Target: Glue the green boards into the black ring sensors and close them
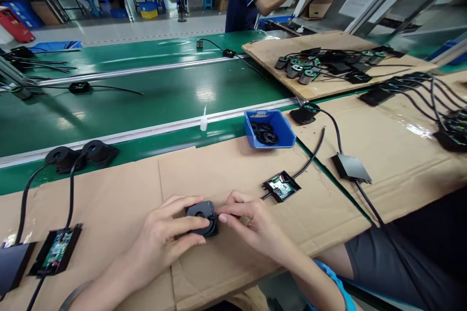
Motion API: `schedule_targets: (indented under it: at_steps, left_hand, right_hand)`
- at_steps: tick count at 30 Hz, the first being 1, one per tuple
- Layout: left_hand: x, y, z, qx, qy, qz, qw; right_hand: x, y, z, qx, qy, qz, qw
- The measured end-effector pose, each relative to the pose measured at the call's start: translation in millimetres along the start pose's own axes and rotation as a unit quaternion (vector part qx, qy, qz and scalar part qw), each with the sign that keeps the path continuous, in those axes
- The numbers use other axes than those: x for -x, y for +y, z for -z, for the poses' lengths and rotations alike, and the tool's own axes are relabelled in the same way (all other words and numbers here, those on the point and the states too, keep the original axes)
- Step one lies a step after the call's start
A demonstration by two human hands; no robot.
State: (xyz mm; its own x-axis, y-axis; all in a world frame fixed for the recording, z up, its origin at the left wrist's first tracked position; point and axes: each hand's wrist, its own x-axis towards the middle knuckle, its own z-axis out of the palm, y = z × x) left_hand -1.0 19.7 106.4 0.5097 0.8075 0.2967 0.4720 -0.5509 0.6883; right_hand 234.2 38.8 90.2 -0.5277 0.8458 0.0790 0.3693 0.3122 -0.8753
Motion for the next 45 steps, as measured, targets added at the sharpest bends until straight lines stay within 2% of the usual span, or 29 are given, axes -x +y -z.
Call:
schedule_targets:
  at_steps: [9,31,45]
  left_hand:
    - [0.5,-1.1,-7.3,0.000,0.040,-0.022,0.999]
    - [2.6,-2.6,-9.6,-0.009,0.014,-0.045,0.999]
    - [1.2,3.8,-8.4,-0.128,0.031,-0.081,0.988]
  right_hand:
    - [0.5,-1.1,2.2,-0.007,0.009,0.002,1.000]
    - [1.1,-1.4,3.3,-0.009,0.015,0.008,1.000]
    - [1.6,-1.5,2.3,0.017,0.026,0.034,0.999]
